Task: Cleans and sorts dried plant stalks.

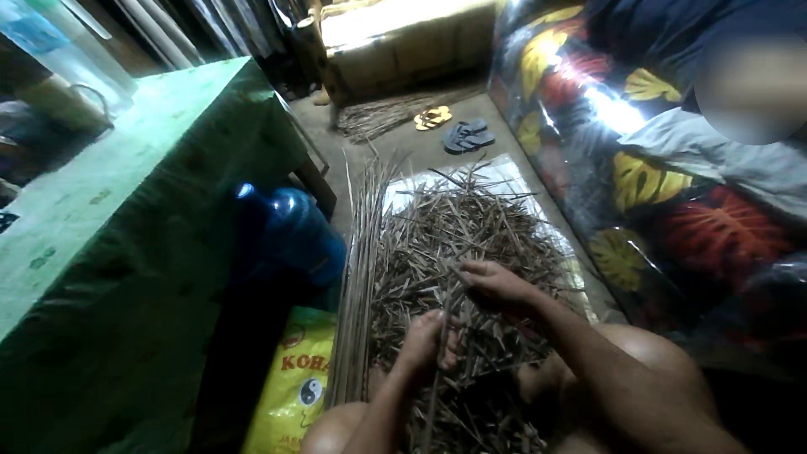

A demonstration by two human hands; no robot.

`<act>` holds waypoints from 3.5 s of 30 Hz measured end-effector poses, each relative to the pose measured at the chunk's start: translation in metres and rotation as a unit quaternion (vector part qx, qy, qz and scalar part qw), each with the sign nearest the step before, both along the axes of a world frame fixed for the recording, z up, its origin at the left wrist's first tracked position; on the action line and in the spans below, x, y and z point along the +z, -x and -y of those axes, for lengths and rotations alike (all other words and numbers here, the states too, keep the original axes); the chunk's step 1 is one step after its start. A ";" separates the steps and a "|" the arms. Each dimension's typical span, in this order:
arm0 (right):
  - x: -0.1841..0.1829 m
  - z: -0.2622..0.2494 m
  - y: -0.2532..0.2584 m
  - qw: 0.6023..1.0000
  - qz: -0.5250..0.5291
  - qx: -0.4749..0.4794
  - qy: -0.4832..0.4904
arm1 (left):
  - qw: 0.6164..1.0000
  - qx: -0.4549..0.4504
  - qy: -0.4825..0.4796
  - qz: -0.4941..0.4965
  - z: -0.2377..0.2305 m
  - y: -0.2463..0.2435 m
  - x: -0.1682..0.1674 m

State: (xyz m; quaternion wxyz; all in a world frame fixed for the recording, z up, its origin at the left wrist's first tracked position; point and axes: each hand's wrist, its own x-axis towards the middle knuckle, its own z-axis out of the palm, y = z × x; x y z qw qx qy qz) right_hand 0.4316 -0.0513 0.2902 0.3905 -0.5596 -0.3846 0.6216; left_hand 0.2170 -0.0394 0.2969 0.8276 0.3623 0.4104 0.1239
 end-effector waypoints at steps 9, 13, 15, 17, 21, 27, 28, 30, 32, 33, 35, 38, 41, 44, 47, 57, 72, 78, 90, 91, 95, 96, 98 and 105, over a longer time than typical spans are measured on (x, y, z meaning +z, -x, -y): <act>-0.001 0.000 -0.004 0.997 -0.052 0.056 0.025 | 0.999 0.012 -0.031 -0.010 0.001 0.000 -0.003; -0.002 0.002 0.004 0.999 -0.027 0.045 0.003 | 1.000 0.008 -0.024 -0.003 0.001 -0.002 -0.003; -0.001 -0.001 0.002 1.000 0.015 -0.021 -0.011 | 1.000 -0.004 -0.024 -0.007 0.003 -0.001 -0.003; -0.002 -0.004 -0.002 0.994 0.066 -0.080 -0.034 | 0.999 -0.022 -0.041 -0.004 0.004 0.001 -0.003; -0.004 -0.002 -0.005 0.989 0.085 -0.091 -0.078 | 0.999 -0.026 -0.026 0.033 0.004 0.003 -0.005; -0.007 0.003 0.000 0.987 0.055 -0.092 -0.116 | 0.993 -0.014 0.031 0.114 0.003 0.007 -0.009; -0.007 0.002 0.000 0.987 0.055 -0.097 -0.119 | 0.992 -0.019 0.039 0.118 0.003 0.008 -0.009; -0.007 0.001 -0.002 0.985 0.056 -0.105 -0.122 | 0.991 -0.030 0.052 0.123 0.004 0.009 -0.008; -0.010 0.001 -0.005 0.982 0.071 -0.107 -0.137 | 0.987 -0.035 0.068 0.141 0.004 0.010 -0.009; -0.011 0.000 -0.006 0.979 0.083 -0.112 -0.147 | 0.984 -0.037 0.076 0.155 0.004 0.011 -0.010; -0.010 -0.001 -0.009 0.974 0.108 -0.124 -0.158 | 0.977 -0.040 0.096 0.188 0.003 0.012 -0.012; -0.007 -0.006 -0.015 0.963 0.134 -0.171 -0.160 | 0.969 -0.055 0.114 0.211 0.006 0.013 -0.014; -0.009 -0.011 -0.026 0.957 0.141 -0.207 -0.146 | 0.967 -0.063 0.122 0.213 0.010 0.013 -0.016; -0.012 -0.019 -0.038 0.944 0.148 -0.265 -0.128 | 0.970 -0.073 0.117 0.201 0.010 0.014 -0.014; -0.004 -0.020 -0.052 0.936 0.119 -0.318 -0.089 | 0.983 -0.072 0.091 0.145 0.012 0.013 -0.009; 0.006 0.015 0.019 0.998 -0.015 0.034 0.041 | 0.990 0.039 -0.116 -0.073 -0.006 -0.003 -0.005; -0.016 0.014 0.027 0.992 -0.009 0.023 -0.122 | 0.996 0.037 -0.079 0.001 -0.007 -0.003 -0.001; -0.022 0.009 0.010 0.920 0.271 0.116 -0.258 | 0.997 0.037 -0.068 0.005 -0.005 0.000 -0.004; -0.007 -0.009 -0.033 0.937 0.304 -0.070 -0.159 | 0.997 -0.007 -0.076 0.014 0.002 0.004 -0.006; -0.007 -0.006 -0.027 0.947 0.279 -0.045 -0.149 | 0.997 -0.002 -0.074 0.016 0.001 0.004 -0.006; -0.014 0.011 0.006 0.958 0.223 0.092 -0.157 | 0.999 0.011 -0.043 0.027 -0.002 0.002 -0.007; -0.017 0.013 0.011 0.951 0.226 0.106 -0.183 | 0.999 0.009 -0.032 0.032 -0.002 0.001 -0.008; -0.022 0.013 0.014 0.936 0.248 0.101 -0.230 | 0.999 0.011 -0.010 0.049 0.000 0.001 -0.008; -0.024 -0.007 -0.017 0.903 0.361 -0.042 -0.229 | 0.993 -0.017 0.038 0.109 0.003 0.003 -0.009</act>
